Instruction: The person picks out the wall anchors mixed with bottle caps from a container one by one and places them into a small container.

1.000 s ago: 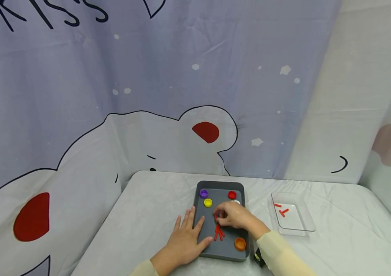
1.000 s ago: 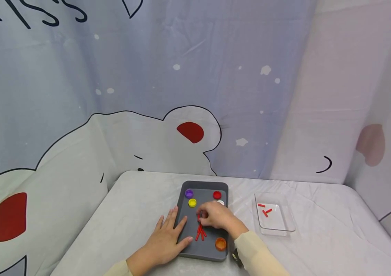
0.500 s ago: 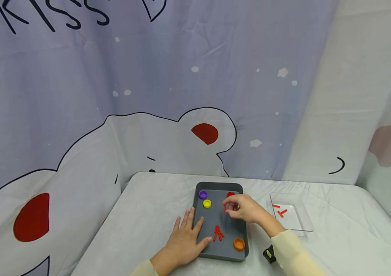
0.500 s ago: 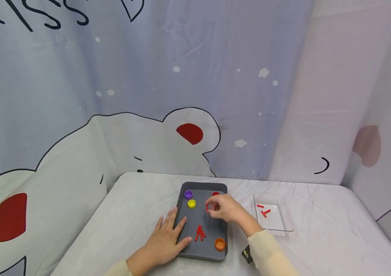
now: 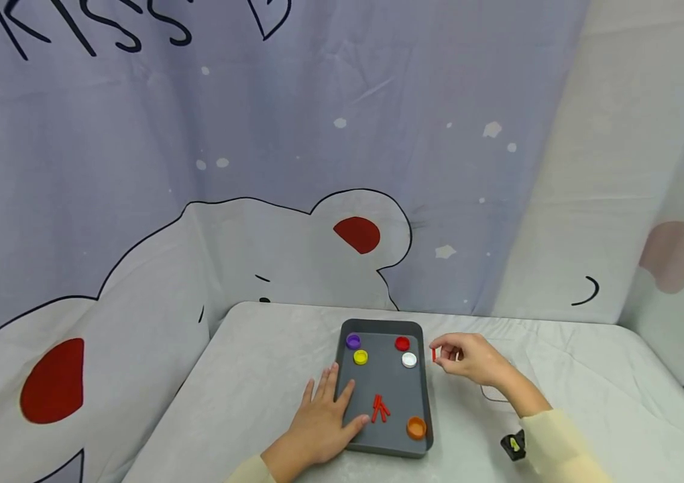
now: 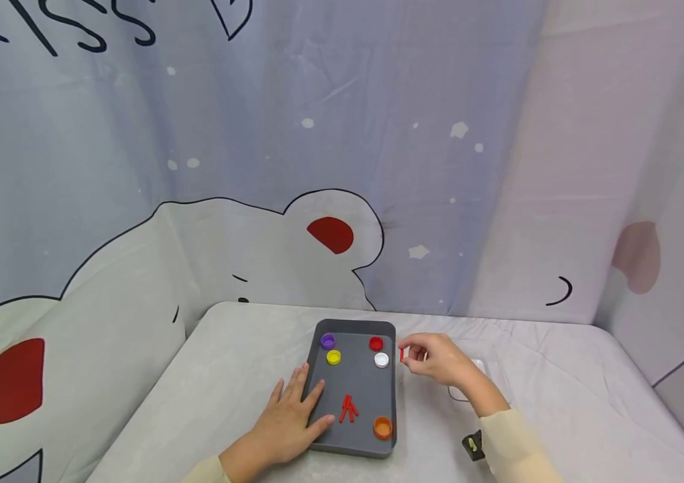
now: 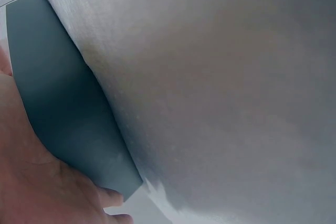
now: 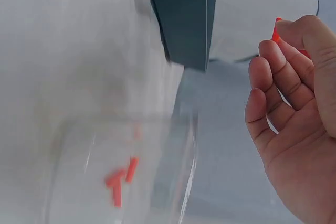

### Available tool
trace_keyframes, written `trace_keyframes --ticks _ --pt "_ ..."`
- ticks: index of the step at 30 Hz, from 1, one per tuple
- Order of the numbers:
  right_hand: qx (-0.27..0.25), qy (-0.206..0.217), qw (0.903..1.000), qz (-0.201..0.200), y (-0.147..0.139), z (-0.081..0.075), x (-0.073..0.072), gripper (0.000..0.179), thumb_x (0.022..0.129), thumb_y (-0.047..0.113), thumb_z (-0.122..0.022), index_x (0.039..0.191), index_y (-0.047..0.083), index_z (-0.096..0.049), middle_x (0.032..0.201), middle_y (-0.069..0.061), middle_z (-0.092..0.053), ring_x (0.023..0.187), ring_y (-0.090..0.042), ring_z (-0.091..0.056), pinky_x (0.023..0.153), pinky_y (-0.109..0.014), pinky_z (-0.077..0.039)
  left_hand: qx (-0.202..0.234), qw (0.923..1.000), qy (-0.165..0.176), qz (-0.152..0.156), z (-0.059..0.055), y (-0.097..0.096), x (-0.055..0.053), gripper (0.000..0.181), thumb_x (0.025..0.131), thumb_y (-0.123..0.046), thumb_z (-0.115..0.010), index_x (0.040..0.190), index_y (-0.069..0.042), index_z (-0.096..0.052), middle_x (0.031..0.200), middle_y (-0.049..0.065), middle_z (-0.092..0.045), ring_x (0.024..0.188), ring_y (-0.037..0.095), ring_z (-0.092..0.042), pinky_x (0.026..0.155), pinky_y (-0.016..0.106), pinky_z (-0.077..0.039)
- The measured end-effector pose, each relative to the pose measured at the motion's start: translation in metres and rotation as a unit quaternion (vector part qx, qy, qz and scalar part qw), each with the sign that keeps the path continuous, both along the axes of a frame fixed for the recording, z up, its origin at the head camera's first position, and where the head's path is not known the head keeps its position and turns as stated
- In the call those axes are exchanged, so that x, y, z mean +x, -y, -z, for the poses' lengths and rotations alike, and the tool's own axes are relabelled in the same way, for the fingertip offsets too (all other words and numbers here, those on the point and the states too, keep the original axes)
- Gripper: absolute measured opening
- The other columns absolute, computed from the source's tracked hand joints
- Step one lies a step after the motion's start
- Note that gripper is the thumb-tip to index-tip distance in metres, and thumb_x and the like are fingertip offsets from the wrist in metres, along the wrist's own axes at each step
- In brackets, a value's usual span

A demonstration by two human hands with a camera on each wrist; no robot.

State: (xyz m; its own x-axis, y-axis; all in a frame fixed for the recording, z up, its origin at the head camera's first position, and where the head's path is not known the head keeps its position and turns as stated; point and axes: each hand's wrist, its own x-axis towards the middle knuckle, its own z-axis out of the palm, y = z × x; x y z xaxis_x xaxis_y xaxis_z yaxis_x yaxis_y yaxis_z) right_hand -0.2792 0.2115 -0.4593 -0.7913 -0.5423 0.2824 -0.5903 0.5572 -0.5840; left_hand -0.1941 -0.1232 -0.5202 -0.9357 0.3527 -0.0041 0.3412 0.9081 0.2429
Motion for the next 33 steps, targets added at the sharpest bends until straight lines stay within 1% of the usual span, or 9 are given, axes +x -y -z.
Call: trace_keyframes --ticks 3,5,10,12,16,19,25,33 --pt "-0.001 -0.003 0.9999 0.012 -0.015 -0.002 0.003 0.022 0.086 0.002 -0.070 0.107 0.009 -0.073 0.078 0.013 -0.062 0.069 -0.001 -0.054 0.064 -0.023 -0.048 0.000 1.0000 -0.002 0.000 0.002 0.000 -0.001 0.080 0.099 -0.071 -0.034 0.154 -0.013 -0.045 0.168 0.021 -0.013 0.154 0.039 -0.015 0.119 0.064 -0.013" --pt "-0.004 0.009 0.9997 0.022 -0.024 -0.004 0.006 0.022 0.088 0.003 -0.070 0.108 0.010 -0.073 0.079 0.012 -0.063 0.067 -0.002 -0.054 0.060 -0.023 -0.049 -0.001 1.0000 -0.003 0.001 0.002 0.000 -0.001 0.081 0.099 -0.071 -0.034 0.154 -0.013 -0.045 0.168 0.021 -0.013 0.154 0.039 -0.015 0.119 0.064 -0.013" --pt "-0.007 0.016 0.9990 0.040 -0.047 -0.007 0.012 0.021 0.090 0.004 -0.071 0.111 0.007 -0.072 0.080 0.009 -0.064 0.065 -0.004 -0.056 0.058 -0.024 -0.049 -0.001 1.0000 -0.004 0.003 0.003 0.000 -0.001 0.081 0.100 -0.071 -0.034 0.154 -0.012 -0.045 0.168 0.021 -0.013 0.154 0.039 -0.015 0.119 0.064 -0.013" --pt "-0.005 0.002 0.9989 0.047 -0.056 -0.007 0.013 0.021 0.089 0.003 -0.071 0.110 0.005 -0.072 0.079 0.011 -0.064 0.068 -0.003 -0.056 0.062 -0.024 -0.048 -0.001 1.0000 -0.006 0.003 0.003 0.001 -0.001 0.081 0.099 -0.071 -0.034 0.154 -0.012 -0.045 0.168 0.021 -0.013 0.154 0.039 -0.016 0.119 0.064 -0.013" --pt "-0.003 -0.021 0.9978 0.062 -0.071 -0.006 0.017 0.022 0.087 0.000 -0.071 0.107 0.005 -0.074 0.079 0.014 -0.062 0.070 -0.001 -0.055 0.062 -0.023 -0.048 -0.002 1.0000 -0.008 0.003 0.003 0.001 -0.001 0.081 0.099 -0.071 -0.034 0.154 -0.012 -0.045 0.168 0.021 -0.014 0.154 0.040 -0.016 0.119 0.064 -0.013" --pt "-0.006 -0.038 0.9972 0.065 -0.081 -0.003 0.020 0.021 0.085 -0.001 -0.071 0.105 0.007 -0.074 0.079 0.016 -0.061 0.070 0.000 -0.054 0.062 -0.023 -0.048 -0.001 1.0000 -0.006 0.003 0.002 0.001 -0.001 0.081 0.100 -0.071 -0.034 0.154 -0.012 -0.045 0.168 0.021 -0.013 0.154 0.040 -0.016 0.119 0.064 -0.013" --pt "-0.017 -0.060 0.9965 0.056 -0.094 0.004 0.022 0.020 0.084 -0.001 -0.074 0.102 0.008 -0.074 0.078 0.018 -0.061 0.068 0.001 -0.054 0.060 -0.022 -0.047 -0.001 1.0000 0.001 0.002 0.002 0.001 -0.001 0.081 0.099 -0.071 -0.033 0.154 -0.012 -0.044 0.168 0.021 -0.012 0.154 0.040 -0.015 0.119 0.064 -0.012" --pt "-0.021 -0.048 0.9969 0.059 -0.097 0.008 0.024 0.019 0.085 0.001 -0.075 0.102 0.008 -0.075 0.078 0.018 -0.062 0.068 0.001 -0.055 0.060 -0.021 -0.047 -0.001 1.0000 0.001 0.002 0.002 0.001 -0.001 0.081 0.099 -0.071 -0.033 0.154 -0.012 -0.044 0.168 0.021 -0.012 0.154 0.039 -0.015 0.119 0.064 -0.012"
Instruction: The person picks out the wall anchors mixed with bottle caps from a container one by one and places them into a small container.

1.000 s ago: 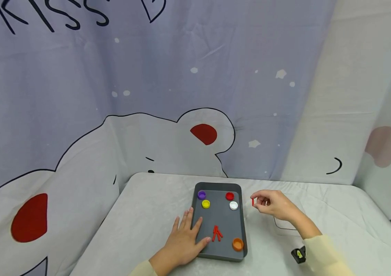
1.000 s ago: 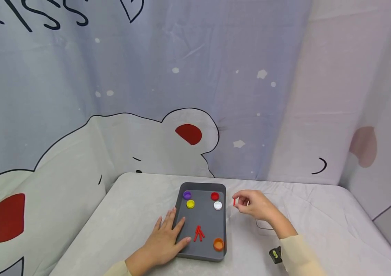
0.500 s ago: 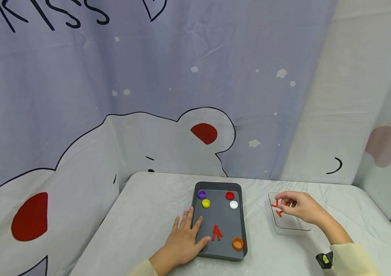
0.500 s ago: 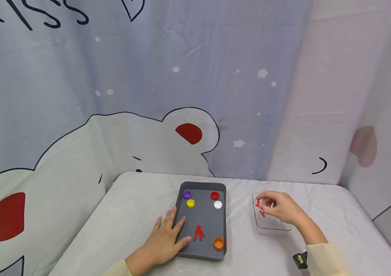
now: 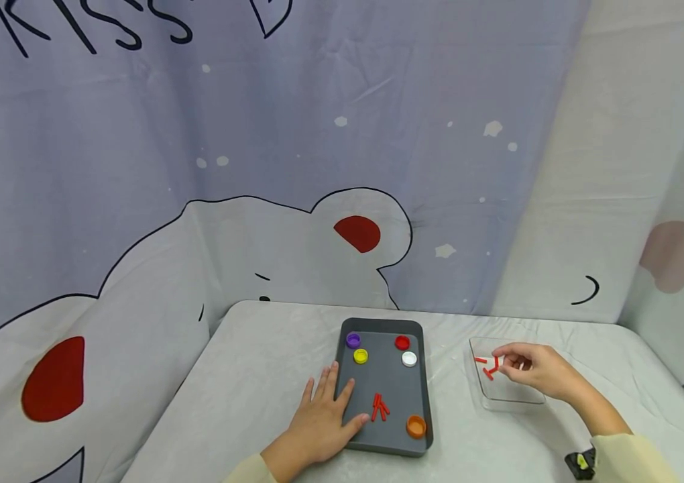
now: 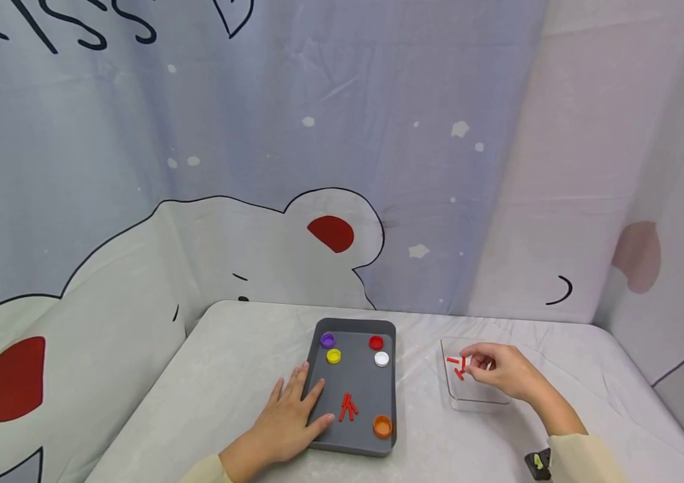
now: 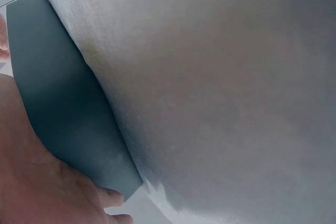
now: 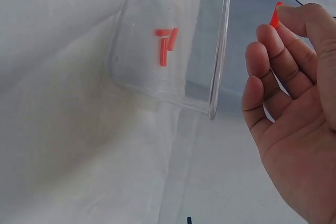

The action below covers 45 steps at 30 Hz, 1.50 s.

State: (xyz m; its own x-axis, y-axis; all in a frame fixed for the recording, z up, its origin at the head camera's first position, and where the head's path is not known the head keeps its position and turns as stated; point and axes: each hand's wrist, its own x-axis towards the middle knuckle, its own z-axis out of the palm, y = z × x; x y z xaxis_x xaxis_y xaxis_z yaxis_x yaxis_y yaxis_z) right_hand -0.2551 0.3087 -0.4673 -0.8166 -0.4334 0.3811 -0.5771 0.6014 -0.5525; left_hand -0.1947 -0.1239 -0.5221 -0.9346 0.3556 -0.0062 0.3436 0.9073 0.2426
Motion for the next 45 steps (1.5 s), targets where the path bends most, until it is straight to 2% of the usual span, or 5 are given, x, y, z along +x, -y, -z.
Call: trace_keyframes --ticks 11,15,21,39,45 --pt "0.005 0.010 0.9999 -0.009 0.009 0.000 -0.004 0.023 0.088 0.000 -0.072 0.111 0.000 -0.073 0.080 0.012 -0.067 0.070 0.002 -0.054 0.062 -0.021 -0.047 -0.002 1.0000 -0.001 0.000 0.000 0.001 0.001 0.081 0.099 -0.071 -0.032 0.154 -0.012 -0.044 0.168 0.021 -0.012 0.154 0.039 -0.015 0.119 0.064 -0.012" --pt "0.007 0.031 0.9991 -0.028 0.024 -0.004 -0.005 0.023 0.091 0.002 -0.069 0.114 -0.001 -0.072 0.081 0.005 -0.069 0.071 0.001 -0.056 0.063 -0.022 -0.047 -0.002 1.0000 -0.004 0.002 0.000 0.001 0.000 0.081 0.100 -0.071 -0.032 0.154 -0.012 -0.044 0.168 0.021 -0.012 0.154 0.039 -0.015 0.119 0.064 -0.013" --pt "0.021 0.051 0.9973 -0.049 0.051 -0.007 -0.008 0.023 0.093 0.008 -0.071 0.115 0.003 -0.073 0.083 0.013 -0.066 0.073 0.000 -0.055 0.065 -0.023 -0.049 0.001 1.0000 -0.004 0.003 0.001 0.001 0.000 0.079 0.100 -0.069 -0.035 0.154 -0.011 -0.045 0.168 0.021 -0.012 0.154 0.040 -0.015 0.119 0.065 -0.012" --pt "0.020 0.055 0.9894 -0.133 0.121 0.006 -0.012 0.022 0.090 0.008 -0.074 0.111 0.006 -0.074 0.083 0.014 -0.068 0.077 0.002 -0.059 0.072 -0.029 -0.052 0.002 1.0000 -0.006 0.000 0.003 0.000 -0.002 0.079 0.100 -0.069 -0.037 0.153 -0.011 -0.046 0.168 0.021 -0.013 0.154 0.040 -0.015 0.119 0.065 -0.012" --pt "0.019 0.080 0.9830 -0.164 0.138 0.008 -0.012 0.024 0.092 0.013 -0.074 0.114 0.004 -0.074 0.085 0.012 -0.067 0.079 0.000 -0.058 0.074 -0.032 -0.054 -0.007 0.9998 -0.016 -0.005 0.007 0.000 -0.003 0.080 0.099 -0.071 -0.034 0.154 -0.013 -0.046 0.168 0.020 -0.013 0.154 0.039 -0.015 0.119 0.064 -0.013"
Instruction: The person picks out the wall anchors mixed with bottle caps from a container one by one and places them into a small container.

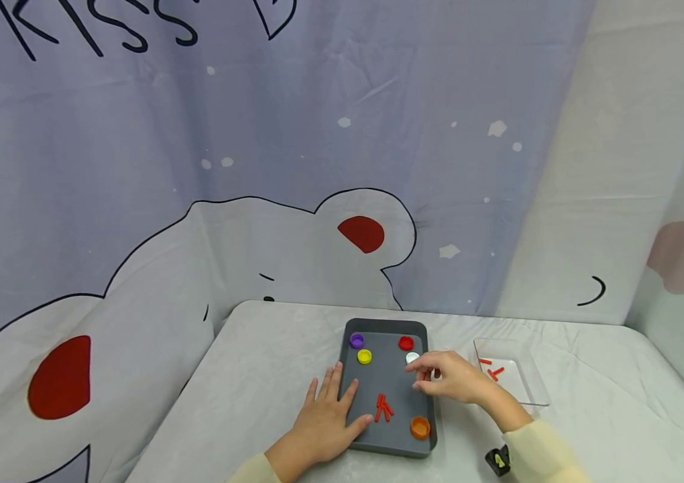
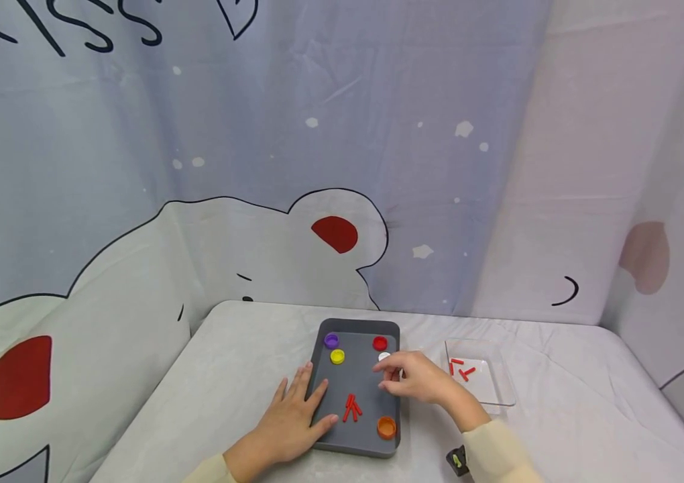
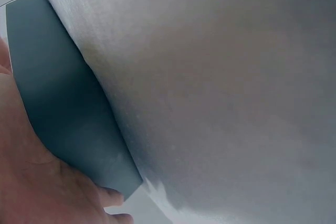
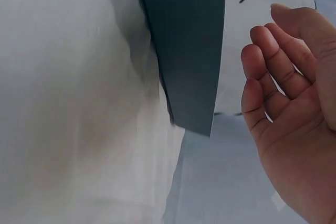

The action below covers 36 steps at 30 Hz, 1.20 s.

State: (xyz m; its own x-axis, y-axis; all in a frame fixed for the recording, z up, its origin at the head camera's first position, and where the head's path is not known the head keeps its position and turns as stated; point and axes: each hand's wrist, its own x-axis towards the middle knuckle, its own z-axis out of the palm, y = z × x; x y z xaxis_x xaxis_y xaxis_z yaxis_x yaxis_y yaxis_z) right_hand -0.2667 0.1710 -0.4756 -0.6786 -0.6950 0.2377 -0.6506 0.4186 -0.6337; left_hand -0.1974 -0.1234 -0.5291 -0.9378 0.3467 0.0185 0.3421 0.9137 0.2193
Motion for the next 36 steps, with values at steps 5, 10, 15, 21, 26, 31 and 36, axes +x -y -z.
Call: trace_keyframes --ticks 5,10,15,21,26,31,36 --pt "0.009 0.017 0.9992 -0.037 0.013 0.003 -0.001 0.026 0.093 0.014 -0.075 0.114 0.000 -0.073 0.086 0.010 -0.068 0.078 0.000 -0.059 0.071 -0.027 -0.055 0.006 1.0000 -0.002 0.003 -0.001 0.000 0.000 0.080 0.099 -0.070 -0.037 0.152 -0.011 -0.047 0.167 0.021 -0.015 0.154 0.040 -0.017 0.119 0.065 -0.014" --pt "0.037 0.032 0.9968 -0.064 0.024 0.005 -0.003 0.027 0.092 0.015 -0.076 0.114 0.001 -0.073 0.087 0.011 -0.068 0.077 0.002 -0.059 0.071 -0.023 -0.054 0.005 0.9999 0.008 0.002 -0.005 0.000 0.002 0.080 0.100 -0.070 -0.036 0.153 -0.011 -0.046 0.168 0.021 -0.014 0.154 0.039 -0.016 0.119 0.064 -0.013" --pt "0.063 0.059 0.9939 -0.068 0.033 0.010 -0.005 0.028 0.089 0.017 -0.079 0.114 0.005 -0.074 0.088 0.012 -0.067 0.078 0.002 -0.059 0.073 -0.021 -0.054 -0.002 0.9998 0.019 0.000 -0.008 0.000 0.003 0.080 0.099 -0.071 -0.034 0.154 -0.013 -0.045 0.168 0.020 -0.012 0.155 0.038 -0.014 0.119 0.063 -0.013" --pt "0.086 0.082 0.9903 -0.074 0.041 0.016 -0.005 0.024 0.087 0.013 -0.080 0.110 0.007 -0.075 0.087 0.007 -0.068 0.077 0.003 -0.058 0.074 -0.020 -0.053 0.002 0.9998 0.019 0.005 -0.008 0.000 0.003 0.079 0.100 -0.070 -0.035 0.154 -0.013 -0.045 0.168 0.020 -0.012 0.155 0.038 -0.014 0.120 0.063 -0.013" --pt "0.112 0.071 0.9891 -0.064 0.046 0.016 -0.005 0.022 0.085 0.013 -0.082 0.107 0.009 -0.076 0.085 0.008 -0.066 0.076 0.003 -0.057 0.072 -0.020 -0.051 0.003 0.9999 0.015 0.006 -0.008 0.000 0.003 0.079 0.100 -0.069 -0.035 0.154 -0.012 -0.045 0.168 0.021 -0.012 0.155 0.038 -0.014 0.120 0.063 -0.013" --pt "0.134 0.066 0.9874 -0.052 0.050 0.017 -0.005 0.020 0.084 0.013 -0.083 0.103 0.012 -0.076 0.083 0.010 -0.065 0.075 0.002 -0.056 0.072 -0.020 -0.050 0.000 0.9999 0.014 0.005 -0.007 0.000 0.002 0.079 0.100 -0.069 -0.035 0.154 -0.013 -0.045 0.168 0.020 -0.012 0.155 0.037 -0.015 0.120 0.062 -0.014" --pt "0.144 0.071 0.9861 -0.044 0.053 0.021 -0.007 0.019 0.084 0.012 -0.083 0.102 0.015 -0.076 0.082 0.012 -0.063 0.074 0.002 -0.055 0.071 -0.020 -0.050 -0.001 0.9999 0.013 0.004 -0.006 0.001 0.002 0.079 0.100 -0.070 -0.035 0.154 -0.013 -0.045 0.168 0.020 -0.013 0.155 0.037 -0.015 0.120 0.062 -0.014"
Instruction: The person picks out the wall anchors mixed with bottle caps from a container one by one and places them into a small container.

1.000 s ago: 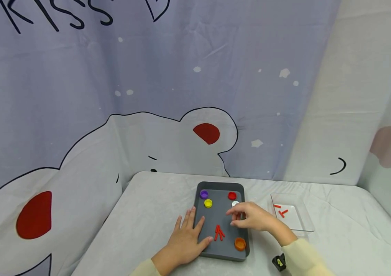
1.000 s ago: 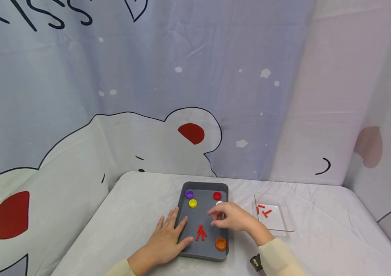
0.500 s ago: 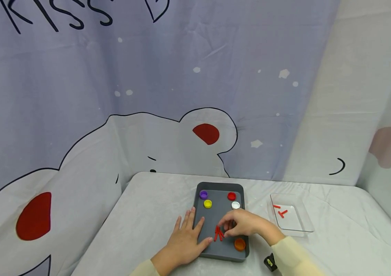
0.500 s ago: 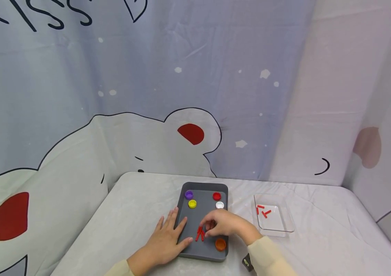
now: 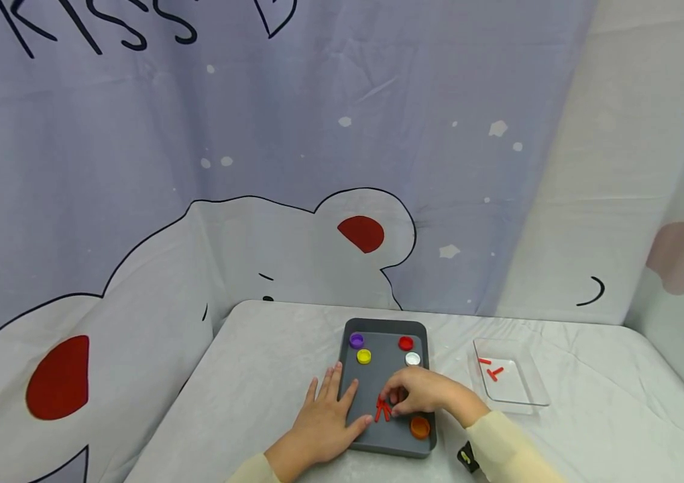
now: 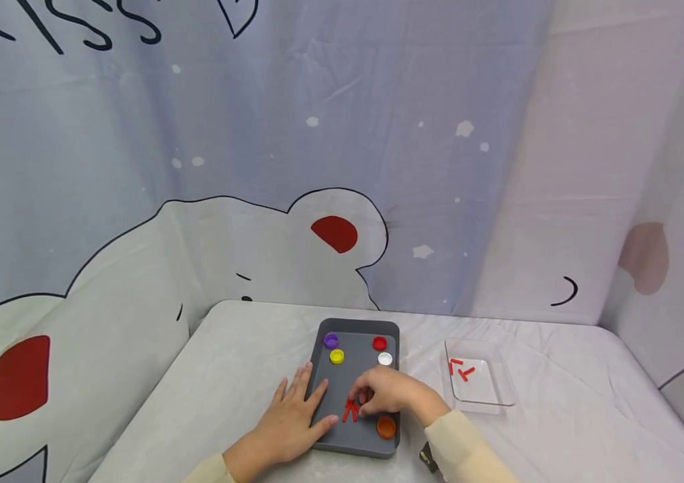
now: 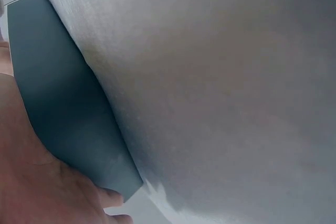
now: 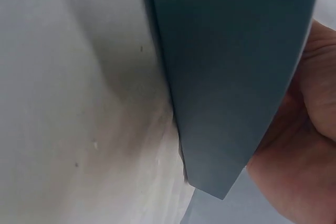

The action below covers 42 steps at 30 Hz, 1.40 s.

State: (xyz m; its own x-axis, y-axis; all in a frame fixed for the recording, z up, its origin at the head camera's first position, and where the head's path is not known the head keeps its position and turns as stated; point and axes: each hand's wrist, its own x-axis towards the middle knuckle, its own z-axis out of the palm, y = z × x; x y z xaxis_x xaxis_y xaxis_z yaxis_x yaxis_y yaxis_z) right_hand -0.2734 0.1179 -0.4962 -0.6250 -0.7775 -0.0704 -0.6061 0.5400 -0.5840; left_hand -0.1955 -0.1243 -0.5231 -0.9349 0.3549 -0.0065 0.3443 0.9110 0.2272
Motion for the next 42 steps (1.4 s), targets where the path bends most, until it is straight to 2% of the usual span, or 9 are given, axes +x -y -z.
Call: trace_keyframes --ticks 15,27,42 --pt "0.009 -0.026 0.9996 0.007 -0.0002 0.0068 -0.0019 0.020 0.084 0.016 -0.084 0.102 0.017 -0.075 0.080 0.013 -0.062 0.072 0.002 -0.054 0.069 -0.020 -0.048 0.007 0.9998 -0.016 0.007 0.0002 -0.0008 0.0002 0.077 0.101 -0.067 -0.038 0.152 -0.010 -0.047 0.166 0.024 -0.016 0.153 0.042 -0.018 0.118 0.066 -0.015" --pt "0.014 -0.049 0.9986 0.013 0.0023 0.0061 -0.0009 0.028 0.082 0.016 -0.085 0.108 0.015 -0.073 0.080 0.012 -0.061 0.070 0.001 -0.052 0.068 -0.022 -0.047 0.001 0.9999 0.008 0.006 -0.0025 -0.0004 -0.0009 0.079 0.100 -0.068 -0.036 0.155 -0.012 -0.043 0.168 0.021 -0.011 0.155 0.040 -0.013 0.119 0.064 -0.012" --pt "0.024 -0.055 0.9980 0.018 0.0033 0.0071 -0.0010 0.032 0.081 0.018 -0.086 0.110 0.015 -0.073 0.081 0.011 -0.061 0.070 0.000 -0.051 0.068 -0.022 -0.047 -0.002 1.0000 0.001 -0.002 -0.0015 -0.0011 0.0008 0.079 0.100 -0.069 -0.035 0.155 -0.013 -0.044 0.168 0.020 -0.012 0.155 0.038 -0.014 0.120 0.063 -0.014"
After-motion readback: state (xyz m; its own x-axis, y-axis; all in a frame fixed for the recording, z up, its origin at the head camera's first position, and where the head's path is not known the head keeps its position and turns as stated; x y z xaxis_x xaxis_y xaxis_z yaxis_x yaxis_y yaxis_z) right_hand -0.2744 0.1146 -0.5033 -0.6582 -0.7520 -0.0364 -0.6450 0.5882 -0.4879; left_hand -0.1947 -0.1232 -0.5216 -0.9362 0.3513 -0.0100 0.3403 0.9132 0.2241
